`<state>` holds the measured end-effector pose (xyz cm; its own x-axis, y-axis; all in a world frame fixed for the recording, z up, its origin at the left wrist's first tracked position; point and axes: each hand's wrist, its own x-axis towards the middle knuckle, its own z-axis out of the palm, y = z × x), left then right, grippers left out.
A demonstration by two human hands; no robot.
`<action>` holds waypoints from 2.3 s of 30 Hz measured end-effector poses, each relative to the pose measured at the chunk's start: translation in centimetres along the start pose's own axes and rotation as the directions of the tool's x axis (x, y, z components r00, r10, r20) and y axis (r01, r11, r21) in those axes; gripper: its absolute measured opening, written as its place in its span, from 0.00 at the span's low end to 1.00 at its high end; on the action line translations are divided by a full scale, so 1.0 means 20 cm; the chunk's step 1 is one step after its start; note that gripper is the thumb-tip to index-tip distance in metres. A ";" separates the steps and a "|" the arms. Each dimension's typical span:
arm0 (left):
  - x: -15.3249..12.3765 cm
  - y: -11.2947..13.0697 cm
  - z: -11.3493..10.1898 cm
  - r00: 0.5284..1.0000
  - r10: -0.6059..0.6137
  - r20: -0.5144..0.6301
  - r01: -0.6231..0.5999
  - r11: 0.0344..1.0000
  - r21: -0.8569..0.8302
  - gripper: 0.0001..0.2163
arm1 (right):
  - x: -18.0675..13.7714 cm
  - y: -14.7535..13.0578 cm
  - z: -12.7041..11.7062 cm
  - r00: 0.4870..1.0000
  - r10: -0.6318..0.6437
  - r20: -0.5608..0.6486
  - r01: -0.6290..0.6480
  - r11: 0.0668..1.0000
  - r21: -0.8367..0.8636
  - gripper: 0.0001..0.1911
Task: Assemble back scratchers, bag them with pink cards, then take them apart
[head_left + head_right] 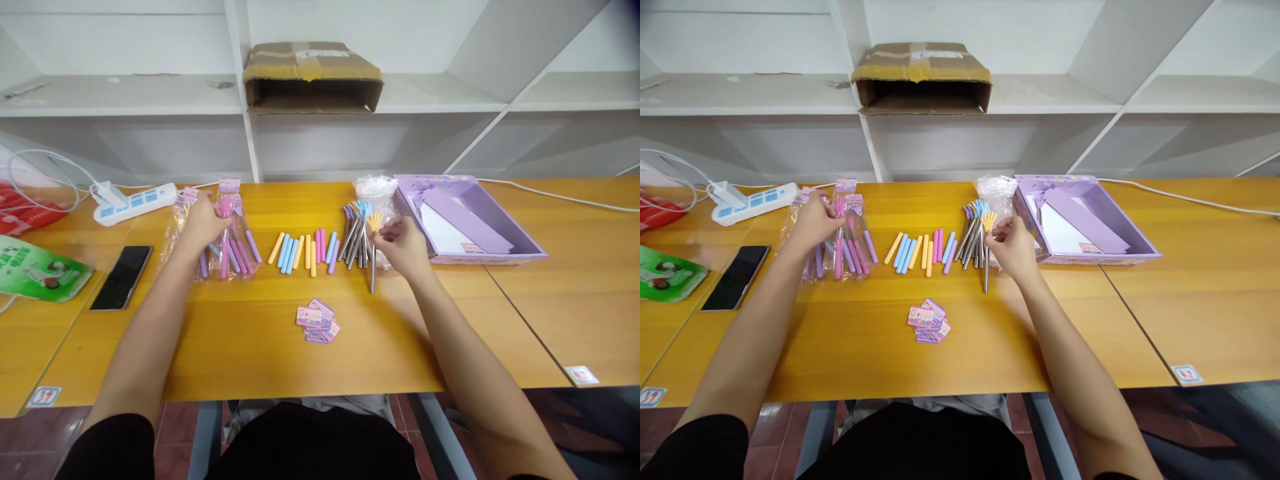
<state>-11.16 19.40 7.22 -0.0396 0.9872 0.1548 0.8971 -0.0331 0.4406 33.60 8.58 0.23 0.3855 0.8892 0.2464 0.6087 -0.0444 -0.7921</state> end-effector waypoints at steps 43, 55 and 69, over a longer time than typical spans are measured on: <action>-0.08 0.13 0.01 0.959 0.250 0.136 -0.180 0.904 -0.388 0.16 | 0.25 -0.03 0.00 0.988 -0.086 -0.126 0.091 0.995 0.034 0.22; -0.53 0.49 0.03 0.612 0.565 0.552 -0.154 0.771 -0.618 0.31 | -0.47 -0.44 0.19 0.648 -0.728 0.224 0.761 0.615 -0.205 0.27; -0.53 0.49 0.05 0.471 0.558 0.683 -0.010 0.778 -0.628 0.35 | -0.36 -0.36 0.09 0.922 -0.326 0.210 0.201 0.865 0.461 0.18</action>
<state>-1.57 8.70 9.05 0.7824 0.5534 -0.2855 0.4218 -0.1337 0.8968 25.17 3.32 3.05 0.0110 0.9296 0.3683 0.2844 0.3502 -0.8925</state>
